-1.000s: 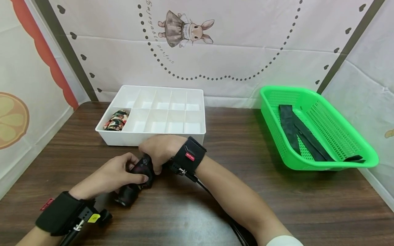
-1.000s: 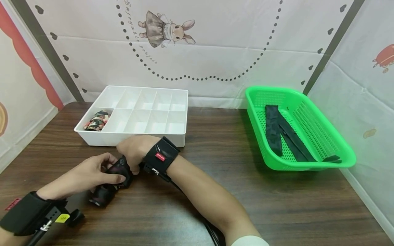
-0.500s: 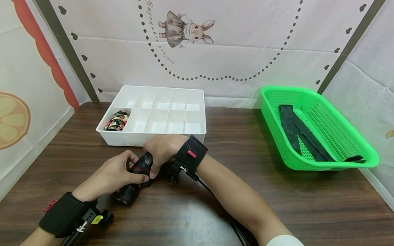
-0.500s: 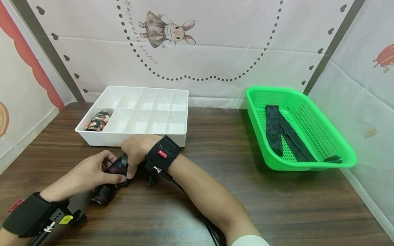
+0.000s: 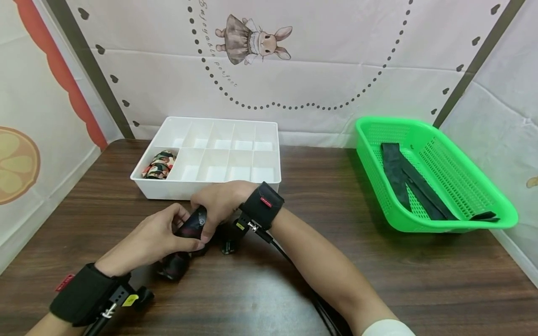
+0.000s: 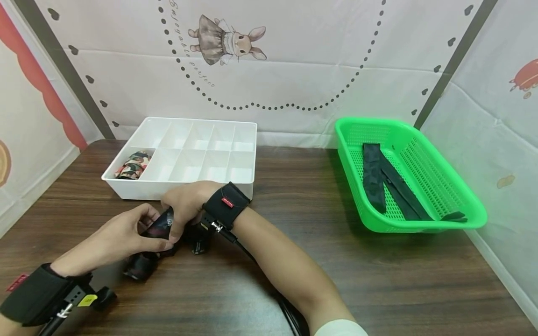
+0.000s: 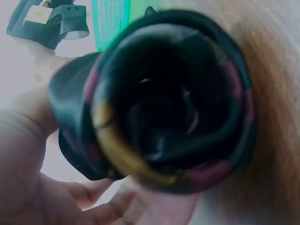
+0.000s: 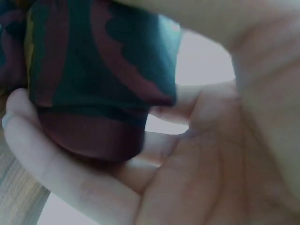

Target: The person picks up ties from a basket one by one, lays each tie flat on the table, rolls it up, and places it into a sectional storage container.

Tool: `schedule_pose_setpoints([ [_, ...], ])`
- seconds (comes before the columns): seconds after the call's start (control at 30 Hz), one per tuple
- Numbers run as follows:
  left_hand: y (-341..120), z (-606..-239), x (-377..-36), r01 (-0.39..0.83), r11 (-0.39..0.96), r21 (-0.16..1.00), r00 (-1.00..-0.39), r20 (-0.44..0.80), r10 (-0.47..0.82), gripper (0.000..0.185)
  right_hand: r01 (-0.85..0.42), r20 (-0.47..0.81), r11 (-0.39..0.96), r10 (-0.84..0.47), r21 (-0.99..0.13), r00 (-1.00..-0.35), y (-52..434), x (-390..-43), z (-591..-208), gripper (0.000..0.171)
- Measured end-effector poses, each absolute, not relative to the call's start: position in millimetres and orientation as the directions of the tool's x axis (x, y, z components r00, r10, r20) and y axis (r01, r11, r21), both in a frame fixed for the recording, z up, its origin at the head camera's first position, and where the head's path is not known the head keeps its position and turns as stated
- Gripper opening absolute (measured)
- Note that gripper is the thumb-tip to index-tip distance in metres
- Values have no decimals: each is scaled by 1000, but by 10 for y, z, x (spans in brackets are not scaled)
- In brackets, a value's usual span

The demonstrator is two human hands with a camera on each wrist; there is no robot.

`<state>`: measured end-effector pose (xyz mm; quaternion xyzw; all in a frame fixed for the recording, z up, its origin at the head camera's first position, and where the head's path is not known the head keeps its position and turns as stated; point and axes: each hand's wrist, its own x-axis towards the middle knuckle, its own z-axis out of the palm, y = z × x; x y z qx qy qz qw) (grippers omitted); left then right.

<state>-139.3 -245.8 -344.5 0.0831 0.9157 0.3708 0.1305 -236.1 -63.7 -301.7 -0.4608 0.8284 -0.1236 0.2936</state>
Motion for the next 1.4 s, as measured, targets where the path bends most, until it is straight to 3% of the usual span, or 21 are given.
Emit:
schedule_pose_setpoints([
  [0.13,-2543,-3413,-1419,-37,623,781,-908,-286,305,70,-739,-349,541,-836,-402,-423,-668,-2339,-3040,48],
  [0.23,-2571,-3417,-1429,-80,563,823,-887,-317,337,64,-781,-337,547,-827,-300,-450,-705,-2292,-3050,51],
  [0.43,-2449,-3509,-1430,32,639,769,-925,-219,309,44,-803,-331,580,-791,-138,-515,-740,-2202,-3046,61],
  [0.67,-2366,-3501,-1384,144,767,625,-958,-106,266,58,-768,-342,543,-832,-339,-437,-609,-2253,-2912,37],
  [0.9,-2275,-3437,-1319,214,844,491,-972,17,236,53,-773,-328,568,-815,-283,-478,-624,-2220,-2878,40],
  [1.23,-2478,-3370,-1398,27,668,743,-929,-228,291,44,-774,-323,603,-784,-195,-529,-688,-2160,-2915,41],
  [1.4,-2493,-3375,-1410,9,611,792,-916,-238,322,40,-773,-318,611,-776,-169,-544,-684,-2135,-2893,40],
])
